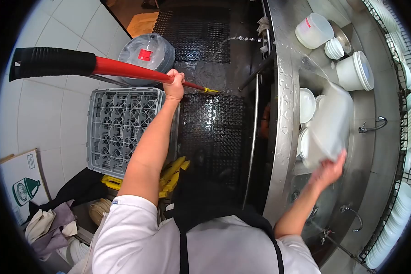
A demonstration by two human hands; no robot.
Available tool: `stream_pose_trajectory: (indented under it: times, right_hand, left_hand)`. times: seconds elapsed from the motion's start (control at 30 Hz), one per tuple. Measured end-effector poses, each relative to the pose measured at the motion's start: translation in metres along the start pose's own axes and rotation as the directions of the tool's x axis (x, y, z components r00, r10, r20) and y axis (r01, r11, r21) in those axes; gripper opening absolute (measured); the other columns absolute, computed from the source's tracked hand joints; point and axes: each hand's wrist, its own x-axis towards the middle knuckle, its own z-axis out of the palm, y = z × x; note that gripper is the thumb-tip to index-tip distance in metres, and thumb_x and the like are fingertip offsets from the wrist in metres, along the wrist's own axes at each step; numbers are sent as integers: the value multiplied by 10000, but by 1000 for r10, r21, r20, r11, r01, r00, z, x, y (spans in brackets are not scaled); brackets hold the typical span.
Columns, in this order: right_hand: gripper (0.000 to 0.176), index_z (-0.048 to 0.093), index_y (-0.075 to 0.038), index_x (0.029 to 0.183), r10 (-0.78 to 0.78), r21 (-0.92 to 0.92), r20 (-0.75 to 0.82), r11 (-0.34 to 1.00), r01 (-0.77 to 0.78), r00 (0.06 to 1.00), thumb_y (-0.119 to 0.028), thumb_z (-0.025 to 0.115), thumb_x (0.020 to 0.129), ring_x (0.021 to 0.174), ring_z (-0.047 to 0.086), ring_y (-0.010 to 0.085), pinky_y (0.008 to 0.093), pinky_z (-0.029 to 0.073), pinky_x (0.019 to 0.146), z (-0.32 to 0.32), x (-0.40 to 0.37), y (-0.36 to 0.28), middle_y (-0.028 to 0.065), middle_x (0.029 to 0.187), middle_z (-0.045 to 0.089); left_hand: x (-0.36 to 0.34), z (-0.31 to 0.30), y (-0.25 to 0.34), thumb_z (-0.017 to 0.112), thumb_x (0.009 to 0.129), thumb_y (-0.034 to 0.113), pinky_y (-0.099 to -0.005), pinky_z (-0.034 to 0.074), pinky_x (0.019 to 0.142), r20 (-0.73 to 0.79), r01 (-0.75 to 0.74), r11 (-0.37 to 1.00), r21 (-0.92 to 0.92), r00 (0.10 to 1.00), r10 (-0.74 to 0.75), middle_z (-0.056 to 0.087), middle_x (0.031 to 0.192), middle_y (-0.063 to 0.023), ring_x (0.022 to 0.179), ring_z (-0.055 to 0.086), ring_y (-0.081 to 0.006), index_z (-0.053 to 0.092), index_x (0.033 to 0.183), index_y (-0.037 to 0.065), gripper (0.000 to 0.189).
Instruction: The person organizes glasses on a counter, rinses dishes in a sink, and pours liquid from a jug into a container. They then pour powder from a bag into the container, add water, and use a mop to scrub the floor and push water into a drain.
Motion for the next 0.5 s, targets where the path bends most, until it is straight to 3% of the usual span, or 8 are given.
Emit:
stream_pose_trajectory:
  times: [0.03, 0.13, 0.17, 0.23, 0.27, 0.37, 0.4, 0.5]
  right_hand:
    - [340, 667, 42, 1048, 11, 5, -105, 1000, -11, 994, -263, 545, 958, 634, 545, 144, 309, 429, 551, -28, 0, -13, 63, 859, 653]
    - [386, 665, 47, 978, -99, -536, -189, 844, -18, 977, -328, 582, 937, 725, 634, 205, 367, 464, 598, -174, 30, 28, 95, 820, 670]
    - [402, 670, 25, 988, -130, -705, -207, 707, -56, 970, -366, 604, 921, 749, 650, 230, 370, 459, 612, -216, 32, 52, 120, 840, 685]
    - [404, 671, 12, 967, -252, -954, -160, 286, -84, 954, -381, 610, 898, 745, 642, 305, 436, 451, 646, -272, 14, 92, 161, 831, 685]
    - [405, 671, 6, 956, -295, -994, -113, 45, -104, 949, -389, 614, 886, 743, 638, 342, 468, 447, 664, -292, 9, 109, 181, 827, 686]
    - [370, 677, -29, 913, -199, -970, -5, -236, -53, 980, -391, 623, 853, 785, 625, 402, 517, 422, 738, -332, -10, 151, 192, 825, 684]
    - [298, 662, -28, 827, -152, -968, 89, -247, 49, 984, -323, 625, 834, 746, 600, 398, 512, 407, 728, -338, -13, 161, 175, 766, 674]
    - [272, 664, -40, 824, 12, -961, 175, -216, 173, 985, -311, 655, 810, 742, 601, 387, 491, 407, 734, -340, -15, 187, 167, 763, 674]
  left_hand:
    - [-1, 0, 1, 572, 820, 63, -258, 408, 549, -5, 1, 1000, -26, 1000, -2, 522, 581, -18, 549, 492, -104, 453, 620, 81, 233]
    - [0, -4, -2, 561, 828, 62, -256, 415, 558, 7, 2, 1000, 2, 1000, -2, 548, 599, -33, 550, 502, -115, 461, 631, 74, 221]
    - [-1, -3, 1, 564, 829, 58, -258, 416, 560, 9, 1, 1000, 29, 1000, -1, 553, 601, -36, 551, 506, -117, 462, 631, 72, 223]
    - [-2, 0, -1, 565, 841, 41, -269, 421, 552, -1, -27, 999, 19, 1000, 27, 536, 586, -35, 545, 510, -123, 453, 625, 75, 246]
    - [-3, 2, 0, 564, 842, 36, -271, 423, 552, 8, -15, 1000, -7, 1000, 15, 522, 580, -32, 542, 508, -125, 442, 621, 79, 256]
    - [-9, 9, 1, 559, 843, 22, -278, 434, 558, 2, 7, 999, -33, 1000, -7, 470, 567, -23, 540, 504, -132, 407, 615, 92, 283]
    - [-12, 11, 2, 559, 843, 21, -279, 437, 561, 2, 7, 999, -38, 1000, -6, 465, 567, -23, 540, 503, -133, 407, 617, 92, 281]
    - [-23, 20, 4, 550, 849, 26, -286, 457, 591, -22, 14, 1000, -12, 1000, -14, 454, 575, -20, 538, 487, -135, 409, 636, 95, 265]
